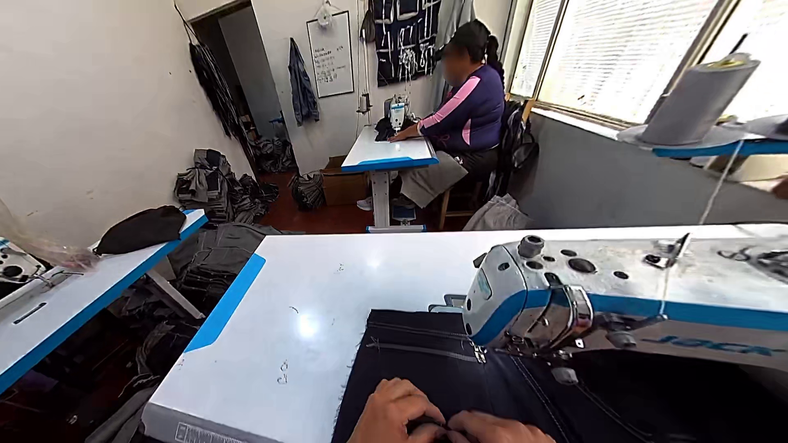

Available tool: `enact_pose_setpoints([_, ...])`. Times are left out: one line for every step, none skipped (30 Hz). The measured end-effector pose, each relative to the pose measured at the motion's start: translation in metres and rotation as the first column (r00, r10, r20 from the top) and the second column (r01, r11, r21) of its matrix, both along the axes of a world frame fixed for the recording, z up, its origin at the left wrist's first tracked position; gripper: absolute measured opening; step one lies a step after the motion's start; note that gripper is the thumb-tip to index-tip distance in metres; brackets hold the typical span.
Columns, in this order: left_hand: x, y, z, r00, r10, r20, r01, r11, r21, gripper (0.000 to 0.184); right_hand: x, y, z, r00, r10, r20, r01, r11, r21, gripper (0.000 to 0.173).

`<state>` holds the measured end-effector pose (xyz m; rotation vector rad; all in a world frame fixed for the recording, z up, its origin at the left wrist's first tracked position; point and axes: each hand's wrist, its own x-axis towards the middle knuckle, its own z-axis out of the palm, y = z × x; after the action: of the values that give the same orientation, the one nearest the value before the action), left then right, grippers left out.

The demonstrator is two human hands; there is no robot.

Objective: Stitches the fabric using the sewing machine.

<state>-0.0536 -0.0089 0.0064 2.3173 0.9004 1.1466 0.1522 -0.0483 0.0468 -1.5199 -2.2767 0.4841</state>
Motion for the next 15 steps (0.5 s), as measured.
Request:
enact_pose_setpoints([0.001, -0.002, -0.003, 0.999, 0.030, 0.029, -0.030, 0.999, 0.016, 0.007, 0.000, -0.001, -0.003, 1.000, -0.011, -0.012, 0.012, 0.999, 0.036, 0.024])
enact_pose_setpoints([0.002, -0.006, -0.006, 0.997, 0.056, 0.056, -0.057, 0.998, 0.030, 0.006, 0.001, -0.002, -0.009, 1.000, -0.018, -0.024, 0.021, 0.995, 0.096, 0.021])
enact_pose_setpoints([0.003, -0.009, -0.009, 0.994, 0.077, 0.073, -0.082, 0.995, 0.058, 0.005, 0.002, -0.002, -0.016, 0.999, -0.024, -0.035, 0.029, 0.987, 0.160, 0.021])
enact_pose_setpoints([0.004, -0.011, -0.011, 0.993, 0.099, 0.066, -0.106, 0.988, 0.115, 0.005, 0.002, -0.001, -0.021, 0.998, -0.031, -0.047, 0.040, 0.978, 0.206, 0.022])
enact_pose_setpoints([0.004, -0.012, -0.013, 0.992, 0.118, 0.033, -0.123, 0.970, 0.211, 0.009, 0.002, 0.000, -0.024, 0.998, -0.039, -0.053, 0.050, 0.971, 0.233, 0.024])
enact_pose_setpoints([0.004, -0.013, -0.013, 0.990, 0.138, -0.018, -0.125, 0.935, 0.331, 0.013, 0.002, 0.001, -0.025, 0.998, -0.046, -0.053, 0.058, 0.968, 0.246, 0.025])
enact_pose_setpoints([0.003, -0.015, -0.012, 0.985, 0.156, -0.075, -0.108, 0.892, 0.439, 0.014, 0.001, 0.001, -0.025, 0.997, -0.054, -0.050, 0.065, 0.965, 0.252, 0.025])
enact_pose_setpoints([0.002, -0.018, -0.011, 0.976, 0.175, -0.129, -0.081, 0.845, 0.528, 0.015, 0.000, -0.001, -0.026, 0.997, -0.061, -0.046, 0.071, 0.963, 0.259, 0.025])
enact_pose_setpoints([0.002, -0.020, -0.010, 0.966, 0.195, -0.170, -0.057, 0.800, 0.597, 0.016, -0.001, -0.002, -0.026, 0.997, -0.069, -0.041, 0.077, 0.961, 0.266, 0.025])
enact_pose_setpoints([0.001, -0.022, -0.009, 0.957, 0.215, -0.196, -0.041, 0.765, 0.642, 0.017, -0.002, -0.003, -0.027, 0.996, -0.078, -0.034, 0.084, 0.956, 0.280, 0.025])
enact_pose_setpoints([0.002, -0.024, -0.009, 0.951, 0.231, -0.206, -0.035, 0.742, 0.670, 0.018, -0.002, -0.004, -0.027, 0.996, -0.083, -0.029, 0.088, 0.951, 0.296, 0.026])
enact_pose_setpoints([0.002, -0.025, -0.009, 0.947, 0.243, -0.209, -0.037, 0.731, 0.682, 0.018, -0.003, -0.005, -0.028, 0.996, -0.084, -0.021, 0.086, 0.948, 0.307, 0.026])
enact_pose_setpoints([0.002, -0.025, -0.010, 0.945, 0.252, -0.210, -0.042, 0.729, 0.684, 0.019, -0.003, -0.006, -0.029, 0.997, -0.081, -0.011, 0.080, 0.943, 0.323, 0.026])
enact_pose_setpoints([0.002, -0.026, -0.011, 0.944, 0.254, -0.209, -0.046, 0.731, 0.681, 0.019, -0.003, -0.006, -0.030, 0.997, -0.078, -0.001, 0.074, 0.936, 0.343, 0.027])
enact_pose_setpoints([0.002, -0.025, -0.012, 0.945, 0.252, -0.207, -0.047, 0.734, 0.677, 0.019, -0.003, -0.006, -0.031, 0.997, -0.076, 0.008, 0.068, 0.928, 0.366, 0.028])
